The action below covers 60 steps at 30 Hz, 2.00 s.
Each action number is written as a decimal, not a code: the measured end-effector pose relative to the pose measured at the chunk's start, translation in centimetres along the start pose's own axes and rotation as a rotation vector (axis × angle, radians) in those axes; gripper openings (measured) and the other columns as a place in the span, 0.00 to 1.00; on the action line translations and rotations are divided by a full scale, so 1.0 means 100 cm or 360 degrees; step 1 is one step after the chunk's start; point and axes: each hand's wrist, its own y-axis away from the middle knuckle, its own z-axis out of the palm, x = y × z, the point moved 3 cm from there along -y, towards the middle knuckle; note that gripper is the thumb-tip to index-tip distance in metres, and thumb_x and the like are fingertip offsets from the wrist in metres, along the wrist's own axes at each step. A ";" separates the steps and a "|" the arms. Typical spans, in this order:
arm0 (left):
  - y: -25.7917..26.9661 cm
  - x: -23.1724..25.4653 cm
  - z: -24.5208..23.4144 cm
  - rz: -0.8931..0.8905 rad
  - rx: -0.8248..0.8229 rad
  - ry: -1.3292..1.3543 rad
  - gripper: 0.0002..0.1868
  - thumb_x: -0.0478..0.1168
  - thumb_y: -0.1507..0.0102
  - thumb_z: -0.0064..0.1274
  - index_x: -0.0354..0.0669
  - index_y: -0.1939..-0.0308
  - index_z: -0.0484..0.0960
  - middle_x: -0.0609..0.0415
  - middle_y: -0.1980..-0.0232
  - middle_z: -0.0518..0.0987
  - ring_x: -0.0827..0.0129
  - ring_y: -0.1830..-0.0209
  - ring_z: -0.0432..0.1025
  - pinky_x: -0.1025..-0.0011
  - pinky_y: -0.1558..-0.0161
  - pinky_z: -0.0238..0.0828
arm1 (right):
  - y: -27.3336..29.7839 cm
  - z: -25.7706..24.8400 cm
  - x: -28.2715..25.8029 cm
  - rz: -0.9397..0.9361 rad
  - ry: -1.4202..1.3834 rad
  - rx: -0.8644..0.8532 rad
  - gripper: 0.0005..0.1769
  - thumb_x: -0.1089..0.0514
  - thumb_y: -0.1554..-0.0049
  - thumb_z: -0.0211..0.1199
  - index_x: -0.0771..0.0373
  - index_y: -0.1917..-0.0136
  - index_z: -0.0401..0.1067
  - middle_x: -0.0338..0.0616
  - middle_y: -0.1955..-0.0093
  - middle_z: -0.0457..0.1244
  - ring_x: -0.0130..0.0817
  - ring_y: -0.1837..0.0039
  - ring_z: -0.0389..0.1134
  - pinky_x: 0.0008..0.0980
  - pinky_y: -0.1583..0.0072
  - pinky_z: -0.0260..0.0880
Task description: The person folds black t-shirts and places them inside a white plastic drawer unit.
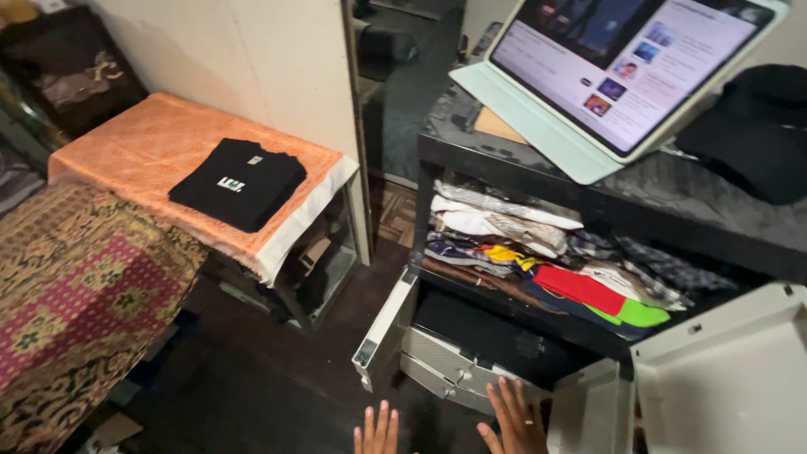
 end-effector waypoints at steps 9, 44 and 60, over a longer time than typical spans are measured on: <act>-0.004 -0.075 -0.033 0.0155 0.0405 -0.0781 0.13 0.45 0.25 0.41 0.57 0.44 0.81 0.57 0.39 0.82 0.57 0.36 0.74 0.48 0.26 0.46 | -0.037 0.040 -0.070 -0.0350 0.0016 -0.0086 0.47 0.25 0.46 0.57 0.50 0.22 0.58 0.53 0.17 0.43 0.65 0.18 0.39 0.73 0.32 0.41; 0.091 -0.440 -0.244 -0.0888 -0.0468 -0.0604 0.51 0.73 0.43 0.42 0.40 0.27 0.59 0.42 0.22 0.51 0.42 0.22 0.41 0.29 0.37 0.32 | -0.191 0.136 -0.489 -0.0801 -0.0508 -0.0475 0.44 0.37 0.42 0.59 0.55 0.21 0.51 0.51 0.17 0.40 0.58 0.17 0.33 0.64 0.26 0.35; 0.065 -0.512 -0.197 -0.0925 -0.0230 -0.0836 0.45 0.73 0.36 0.35 0.46 0.26 0.63 0.52 0.20 0.57 0.52 0.17 0.48 0.40 0.23 0.33 | -0.295 0.191 -0.536 -0.0767 -0.0446 -0.0473 0.43 0.36 0.42 0.56 0.52 0.20 0.50 0.48 0.16 0.40 0.56 0.16 0.34 0.63 0.25 0.34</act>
